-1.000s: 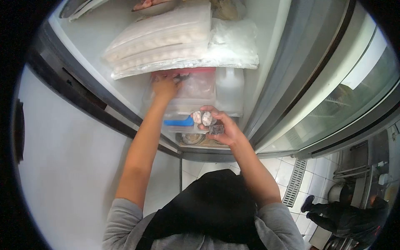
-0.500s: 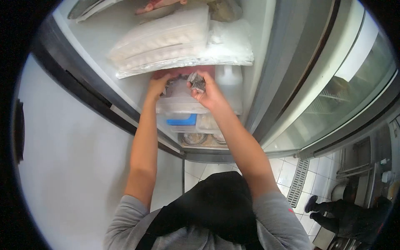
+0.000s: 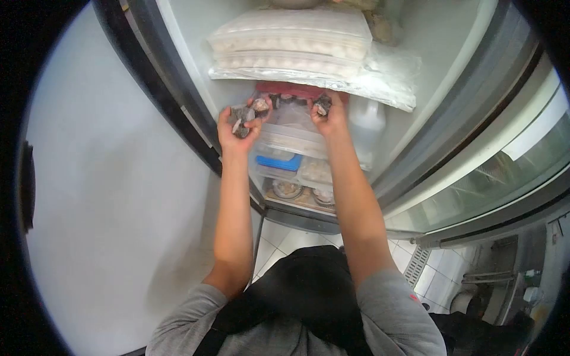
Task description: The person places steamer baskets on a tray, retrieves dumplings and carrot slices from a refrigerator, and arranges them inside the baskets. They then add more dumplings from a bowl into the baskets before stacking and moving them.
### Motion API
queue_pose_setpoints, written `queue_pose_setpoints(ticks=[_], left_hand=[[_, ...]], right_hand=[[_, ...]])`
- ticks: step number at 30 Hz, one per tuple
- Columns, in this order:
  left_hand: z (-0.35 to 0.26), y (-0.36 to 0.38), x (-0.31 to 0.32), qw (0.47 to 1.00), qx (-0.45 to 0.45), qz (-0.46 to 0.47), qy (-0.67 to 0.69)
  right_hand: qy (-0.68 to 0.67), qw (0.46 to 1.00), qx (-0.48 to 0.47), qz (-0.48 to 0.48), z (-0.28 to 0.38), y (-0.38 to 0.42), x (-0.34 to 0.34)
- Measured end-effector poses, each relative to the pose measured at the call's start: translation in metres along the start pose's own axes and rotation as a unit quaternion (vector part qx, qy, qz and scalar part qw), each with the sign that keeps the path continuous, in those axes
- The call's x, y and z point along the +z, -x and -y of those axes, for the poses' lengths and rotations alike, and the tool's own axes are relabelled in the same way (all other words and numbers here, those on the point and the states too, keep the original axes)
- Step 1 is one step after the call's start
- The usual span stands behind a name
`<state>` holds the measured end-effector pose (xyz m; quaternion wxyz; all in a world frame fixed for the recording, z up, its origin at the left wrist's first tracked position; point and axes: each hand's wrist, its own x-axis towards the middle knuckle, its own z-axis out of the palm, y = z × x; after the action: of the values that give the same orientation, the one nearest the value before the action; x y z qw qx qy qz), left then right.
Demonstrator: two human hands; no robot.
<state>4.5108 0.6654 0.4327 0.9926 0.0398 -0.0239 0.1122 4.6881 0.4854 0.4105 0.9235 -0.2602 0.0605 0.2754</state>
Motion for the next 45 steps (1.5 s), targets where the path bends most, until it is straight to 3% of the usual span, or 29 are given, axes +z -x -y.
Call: queue_pose_setpoints(ticks=[6,9,12,14,15,19,25,28,29,31,33,35,37,39,41,42,43,44,45], left_hand=[[0.046,0.065,-0.021,0.998,-0.005,0.007,0.060],[0.061,0.108,-0.038,0.997,-0.054,-0.006,0.061],[0.065,0.150,-0.072,0.998,-0.050,0.007,-0.032],[0.064,0.169,-0.088,0.999,-0.038,-0.014,-0.021],[0.065,0.182,-0.095,0.999,-0.034,-0.029,-0.013],[0.055,0.216,-0.120,0.999,-0.034,-0.012,-0.020],[0.049,0.287,-0.176,0.996,-0.037,-0.077,-0.028],[0.060,0.333,-0.209,0.981,-0.078,-0.140,-0.105],[0.061,0.359,-0.222,0.965,-0.097,-0.181,-0.166],[0.057,0.423,-0.274,0.916,-0.185,-0.340,-0.108],[0.090,0.462,-0.208,0.788,-0.147,-0.393,-0.451],[0.070,0.535,-0.272,0.731,-0.295,-0.559,-0.257],[0.037,0.644,-0.341,0.826,-0.220,-0.505,-0.121],[0.022,0.659,-0.296,0.689,-0.192,-0.662,-0.226],[-0.027,0.675,-0.278,0.611,-0.163,-0.749,-0.200],[-0.044,0.675,-0.272,0.629,-0.112,-0.741,-0.207],[-0.060,0.672,-0.269,0.647,-0.063,-0.730,-0.212],[-0.074,0.672,-0.281,0.614,-0.033,-0.733,-0.291],[-0.097,0.666,-0.307,0.577,-0.005,-0.728,-0.371]], right_hand=[[0.005,0.998,-0.004,0.060,0.003,-0.020,0.000],[-0.007,0.999,0.024,0.034,-0.003,-0.027,0.012],[0.028,0.999,0.023,0.031,-0.002,-0.027,0.010],[0.043,0.998,0.010,0.040,-0.004,-0.012,0.015],[0.024,0.993,0.059,0.098,-0.002,-0.017,0.007],[0.042,0.991,0.079,0.096,0.005,0.024,0.000],[0.110,0.980,0.122,0.110,0.013,0.090,0.002],[0.144,0.944,0.234,0.185,0.029,0.106,-0.025],[0.140,0.946,0.224,0.187,0.029,0.120,-0.033],[0.129,0.952,0.198,0.193,0.026,0.143,-0.048],[0.086,0.966,0.178,0.164,0.021,0.140,-0.061],[0.038,0.977,0.158,0.138,0.015,0.130,-0.066],[0.035,0.957,0.177,0.228,0.011,0.114,-0.062],[0.056,0.962,0.154,0.220,0.003,0.107,-0.063],[0.085,0.964,0.139,0.211,-0.002,0.115,-0.090],[0.265,0.910,-0.052,0.313,-0.012,0.133,-0.118],[0.427,0.781,-0.238,0.389,-0.018,0.157,-0.142],[0.291,0.908,-0.005,0.300,-0.016,0.186,-0.161],[0.124,0.950,0.225,0.181,-0.010,0.220,-0.185]])
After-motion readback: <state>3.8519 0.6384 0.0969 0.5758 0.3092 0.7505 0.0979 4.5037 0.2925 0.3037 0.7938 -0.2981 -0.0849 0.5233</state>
